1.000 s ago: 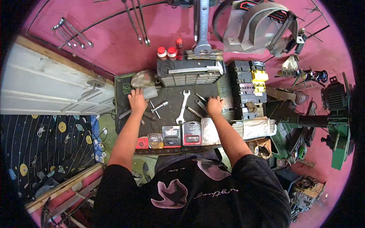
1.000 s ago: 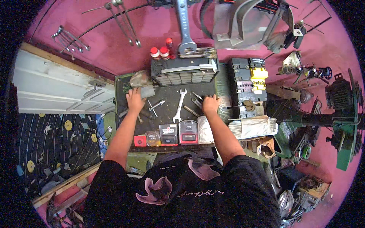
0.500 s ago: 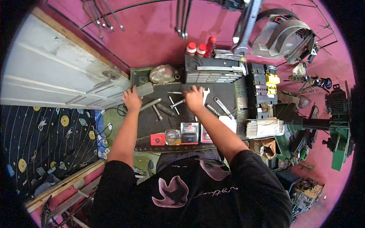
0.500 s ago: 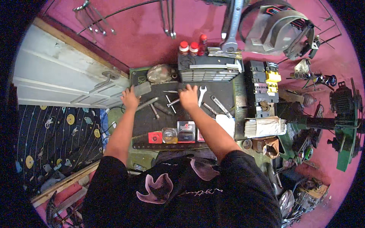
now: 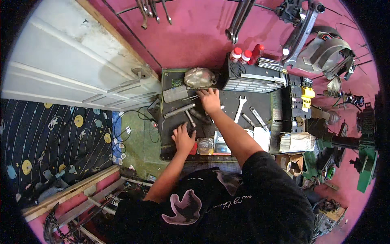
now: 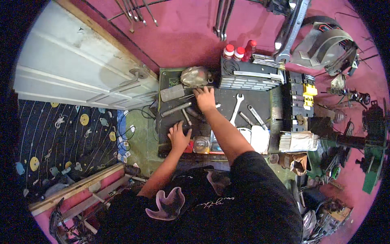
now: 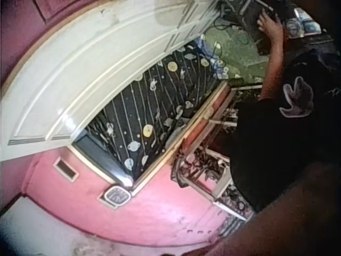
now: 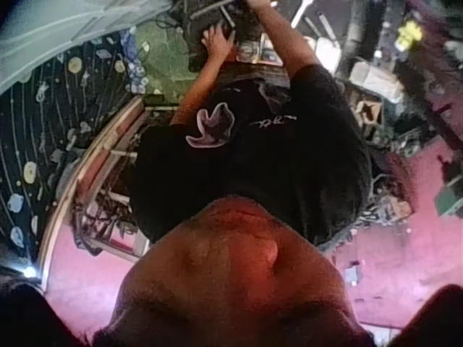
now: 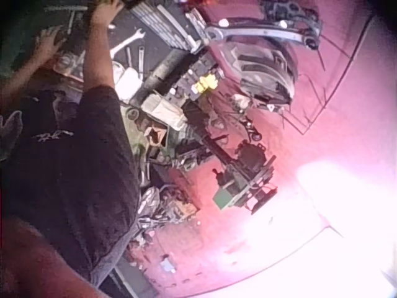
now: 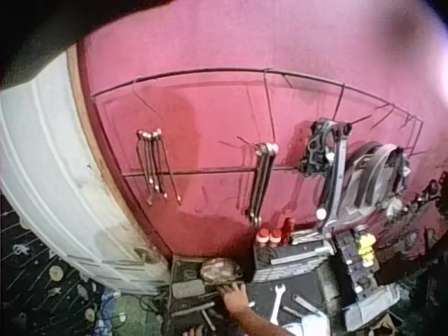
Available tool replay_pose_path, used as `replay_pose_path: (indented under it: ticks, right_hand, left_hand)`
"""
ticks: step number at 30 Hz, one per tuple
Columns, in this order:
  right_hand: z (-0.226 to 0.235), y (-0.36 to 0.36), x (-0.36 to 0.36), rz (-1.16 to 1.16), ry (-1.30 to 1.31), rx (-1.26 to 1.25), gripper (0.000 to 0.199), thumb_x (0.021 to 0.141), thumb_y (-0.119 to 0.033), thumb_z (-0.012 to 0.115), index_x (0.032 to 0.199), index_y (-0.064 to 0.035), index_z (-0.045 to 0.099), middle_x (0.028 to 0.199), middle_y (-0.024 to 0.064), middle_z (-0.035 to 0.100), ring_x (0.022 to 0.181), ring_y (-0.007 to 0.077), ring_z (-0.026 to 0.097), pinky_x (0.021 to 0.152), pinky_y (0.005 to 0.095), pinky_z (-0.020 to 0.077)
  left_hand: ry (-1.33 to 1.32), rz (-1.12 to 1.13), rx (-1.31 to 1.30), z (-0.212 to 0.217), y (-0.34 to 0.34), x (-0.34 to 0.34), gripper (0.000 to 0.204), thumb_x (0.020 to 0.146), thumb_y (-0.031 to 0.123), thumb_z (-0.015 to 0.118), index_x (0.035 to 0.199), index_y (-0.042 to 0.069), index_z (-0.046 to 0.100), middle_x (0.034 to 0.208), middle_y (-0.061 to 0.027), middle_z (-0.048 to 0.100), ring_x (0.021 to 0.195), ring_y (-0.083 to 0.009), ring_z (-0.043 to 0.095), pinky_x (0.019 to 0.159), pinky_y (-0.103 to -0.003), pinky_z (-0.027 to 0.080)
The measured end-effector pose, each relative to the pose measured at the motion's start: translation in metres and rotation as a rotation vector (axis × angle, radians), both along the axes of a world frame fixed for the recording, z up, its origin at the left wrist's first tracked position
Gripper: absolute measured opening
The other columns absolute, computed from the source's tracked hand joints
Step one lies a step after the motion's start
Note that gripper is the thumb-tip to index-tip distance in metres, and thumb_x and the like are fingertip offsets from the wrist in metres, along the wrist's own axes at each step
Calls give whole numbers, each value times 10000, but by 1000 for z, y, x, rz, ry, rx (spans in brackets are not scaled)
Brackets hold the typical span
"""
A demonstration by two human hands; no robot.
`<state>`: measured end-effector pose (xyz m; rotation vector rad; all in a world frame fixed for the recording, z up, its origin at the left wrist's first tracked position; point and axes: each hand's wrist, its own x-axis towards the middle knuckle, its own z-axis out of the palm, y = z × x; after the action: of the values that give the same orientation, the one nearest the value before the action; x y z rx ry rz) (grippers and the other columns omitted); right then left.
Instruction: The person organizes various hand tools on a workbench and a wall-mounted rack. They pick up wrenches, sockets, and other metal tools, wipe them with a cloth, and hang them on hooks or place them in designated spots. The person also handles a digital caliper and a small box, arranging them neatly on the table.
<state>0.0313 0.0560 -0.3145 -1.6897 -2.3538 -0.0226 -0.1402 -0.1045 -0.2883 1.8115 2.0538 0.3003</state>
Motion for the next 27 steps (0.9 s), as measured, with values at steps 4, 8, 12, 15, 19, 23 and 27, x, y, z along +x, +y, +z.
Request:
replay_pose_path:
  ticks: [4,8,12,15,19,23,27]
  right_hand:
    - [20,-56,48,-196,186,-46,357,864,-215,636,1218,-172,661,1213,16,656,1136,231,547,953,477,372]
    - [17,-120,141,-670,60,-131,468,838,-260,694,1285,-155,606,1272,59,621,1175,315,510,956,509,371]
    - [10,-155,221,-900,27,-329,559,898,-406,653,1382,-149,547,1360,75,551,1275,354,436,1000,605,335]
    - [13,-150,243,-783,50,-432,738,853,-670,595,1308,-90,593,1316,126,557,1307,371,418,1040,639,302]
    - [20,-144,243,-612,-92,-492,882,687,-695,741,1232,-21,579,1267,145,576,1259,333,451,1044,577,316]
    - [5,-140,254,-515,-61,-425,547,759,-527,758,1065,-82,674,1124,87,666,1178,288,501,992,551,325]
    - [2,-129,245,-326,-180,-418,481,707,-429,795,1059,-119,689,1119,57,673,1176,262,508,1002,547,318]
  left_hand:
    - [-2,45,-87,-6,19,14,672,833,459,732,1336,61,533,1245,-153,586,1184,-358,509,935,-553,379]
    - [22,32,-31,-23,48,16,514,822,415,753,1162,64,593,1143,-135,640,1134,-354,559,887,-571,390]
    - [82,25,-22,-23,55,13,458,802,334,760,1161,88,615,1096,-115,683,1097,-344,588,869,-557,398]
    - [112,98,-46,-17,62,13,436,772,224,743,1172,107,614,1062,-129,702,1077,-350,599,873,-554,392]
    - [208,163,113,-5,57,37,509,760,213,735,1227,85,576,1171,-150,617,1123,-367,537,874,-541,397]
    - [112,-126,160,18,48,113,550,796,270,708,1280,48,568,1198,-158,575,1156,-358,499,897,-525,396]
    - [70,-311,34,-6,52,190,451,794,370,756,1098,46,681,1058,-153,699,1062,-337,605,883,-517,410]
